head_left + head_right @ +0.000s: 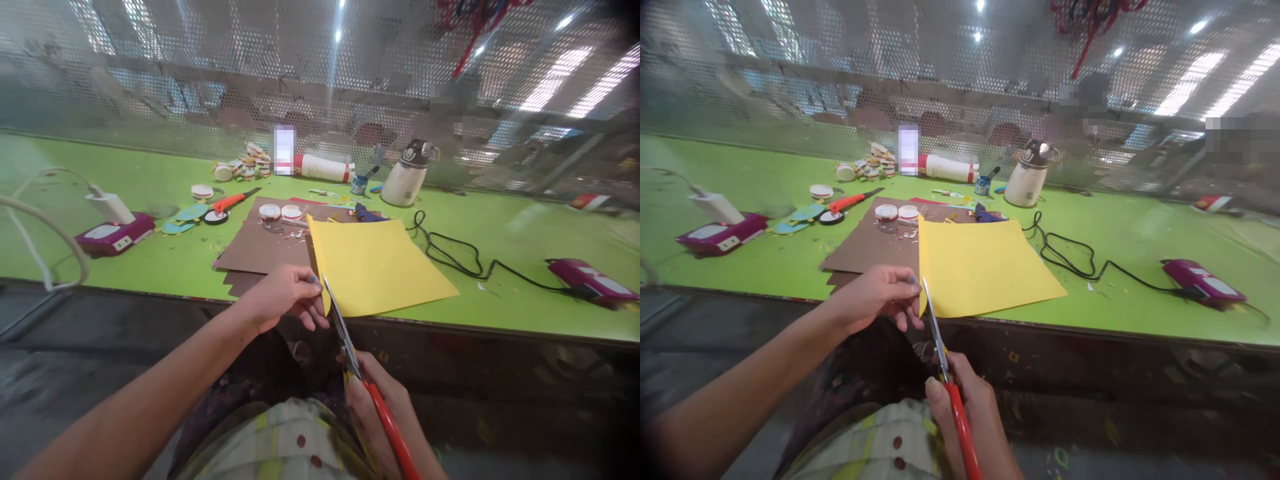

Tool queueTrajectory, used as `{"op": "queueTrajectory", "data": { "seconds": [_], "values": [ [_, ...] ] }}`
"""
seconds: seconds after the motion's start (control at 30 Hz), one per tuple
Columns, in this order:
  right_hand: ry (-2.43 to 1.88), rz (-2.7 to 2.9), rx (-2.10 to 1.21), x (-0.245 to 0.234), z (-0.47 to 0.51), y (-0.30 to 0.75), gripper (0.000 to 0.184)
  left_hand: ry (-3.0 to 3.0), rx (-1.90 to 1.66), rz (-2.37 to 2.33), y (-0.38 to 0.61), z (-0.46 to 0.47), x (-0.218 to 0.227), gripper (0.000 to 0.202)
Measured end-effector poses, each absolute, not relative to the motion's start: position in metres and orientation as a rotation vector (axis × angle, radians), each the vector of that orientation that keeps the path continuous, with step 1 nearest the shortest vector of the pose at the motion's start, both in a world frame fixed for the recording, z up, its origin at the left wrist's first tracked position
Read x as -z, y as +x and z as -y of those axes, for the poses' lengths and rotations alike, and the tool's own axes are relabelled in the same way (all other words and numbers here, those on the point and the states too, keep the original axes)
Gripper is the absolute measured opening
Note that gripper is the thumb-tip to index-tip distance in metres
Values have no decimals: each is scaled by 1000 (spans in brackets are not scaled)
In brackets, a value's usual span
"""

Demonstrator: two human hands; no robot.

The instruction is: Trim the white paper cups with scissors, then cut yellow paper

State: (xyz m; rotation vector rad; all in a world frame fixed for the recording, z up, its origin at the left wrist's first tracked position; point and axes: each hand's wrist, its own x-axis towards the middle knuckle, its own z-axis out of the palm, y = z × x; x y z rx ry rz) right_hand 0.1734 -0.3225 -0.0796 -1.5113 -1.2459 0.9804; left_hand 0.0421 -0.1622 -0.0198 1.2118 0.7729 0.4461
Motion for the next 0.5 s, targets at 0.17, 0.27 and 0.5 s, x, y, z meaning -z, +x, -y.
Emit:
{"op": "queueTrajectory", "data": {
  "seconds": [0.17, 0.27, 0.5],
  "values": [
    [-1489, 1201, -1024, 82, 323, 171, 45, 1187, -453, -755, 41, 164, 21, 11],
    [-1492, 1208, -1016, 82, 322, 171, 46, 1176, -465, -753, 41, 164, 22, 11],
    [-1522, 1236, -959, 81, 318, 170, 47, 1154, -477, -768, 44, 162, 21, 11]
  ]
}}
